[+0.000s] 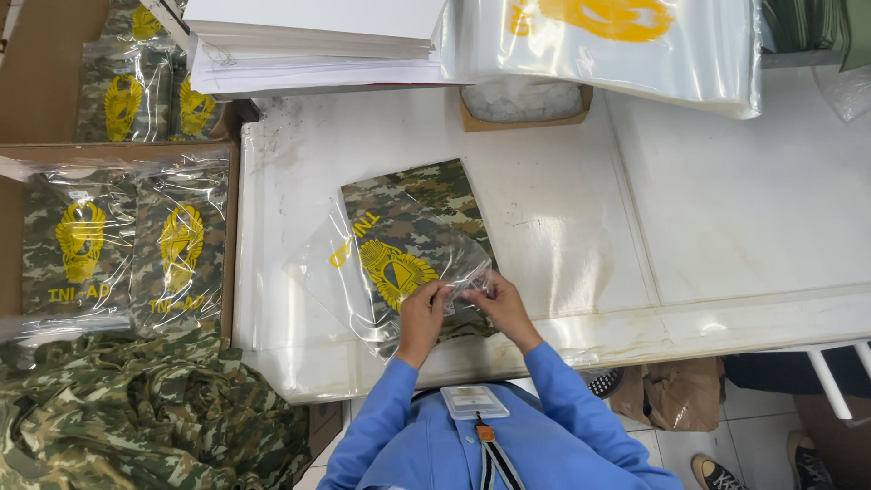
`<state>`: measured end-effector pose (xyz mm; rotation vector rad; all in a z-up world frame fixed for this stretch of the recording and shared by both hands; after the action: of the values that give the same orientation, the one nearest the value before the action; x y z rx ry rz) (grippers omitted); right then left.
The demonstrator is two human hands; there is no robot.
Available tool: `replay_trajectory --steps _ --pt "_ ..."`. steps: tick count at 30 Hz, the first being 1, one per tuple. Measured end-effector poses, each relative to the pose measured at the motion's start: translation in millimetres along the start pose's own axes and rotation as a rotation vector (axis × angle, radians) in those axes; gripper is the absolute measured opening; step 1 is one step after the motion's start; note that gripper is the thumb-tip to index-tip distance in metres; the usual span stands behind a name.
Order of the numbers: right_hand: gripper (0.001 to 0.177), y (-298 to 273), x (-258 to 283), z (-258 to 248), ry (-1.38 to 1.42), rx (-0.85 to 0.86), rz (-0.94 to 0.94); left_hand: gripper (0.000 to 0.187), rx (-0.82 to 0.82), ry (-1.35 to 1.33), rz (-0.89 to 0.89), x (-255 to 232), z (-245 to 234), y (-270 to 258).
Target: The person folds camouflage t-shirts by laying them flat on a table, placing a white cardboard sheet in the center, folding the sleeves and sides over the cardboard, and then sliding the folded shirt into a clear plastic bag.
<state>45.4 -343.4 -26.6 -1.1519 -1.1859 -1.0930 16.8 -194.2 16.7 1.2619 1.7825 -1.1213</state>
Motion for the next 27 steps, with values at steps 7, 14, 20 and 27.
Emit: replay_trajectory --steps 7,14,20,27 --pt "0.038 -16.0 50.4 45.1 -0.532 0.03 -0.009 0.015 -0.434 0.315 0.218 -42.4 -60.5 -13.1" --pt "0.044 -5.3 75.7 33.6 -1.013 -0.081 -0.425 0.029 -0.429 0.843 0.533 -60.1 -47.7 -41.7" --pt "0.049 -5.3 50.6 -18.9 -1.008 -0.242 -0.229 0.023 -0.337 0.871 0.1 48.6 -71.8 -20.2" --pt "0.022 23.9 13.9 12.3 -1.224 0.043 -0.121 0.06 0.054 0.747 -0.536 92.7 -125.5 17.9"
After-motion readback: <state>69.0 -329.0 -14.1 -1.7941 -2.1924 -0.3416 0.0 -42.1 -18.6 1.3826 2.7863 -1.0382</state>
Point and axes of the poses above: each hand's wrist, its own y-axis towards the middle knuckle, its own z-axis out of the palm, x = y × z, the point moved 4 cm from there along y, towards the middle knuckle, and after that the axes turned 11 degrees about -z, right-handed, at the moved point
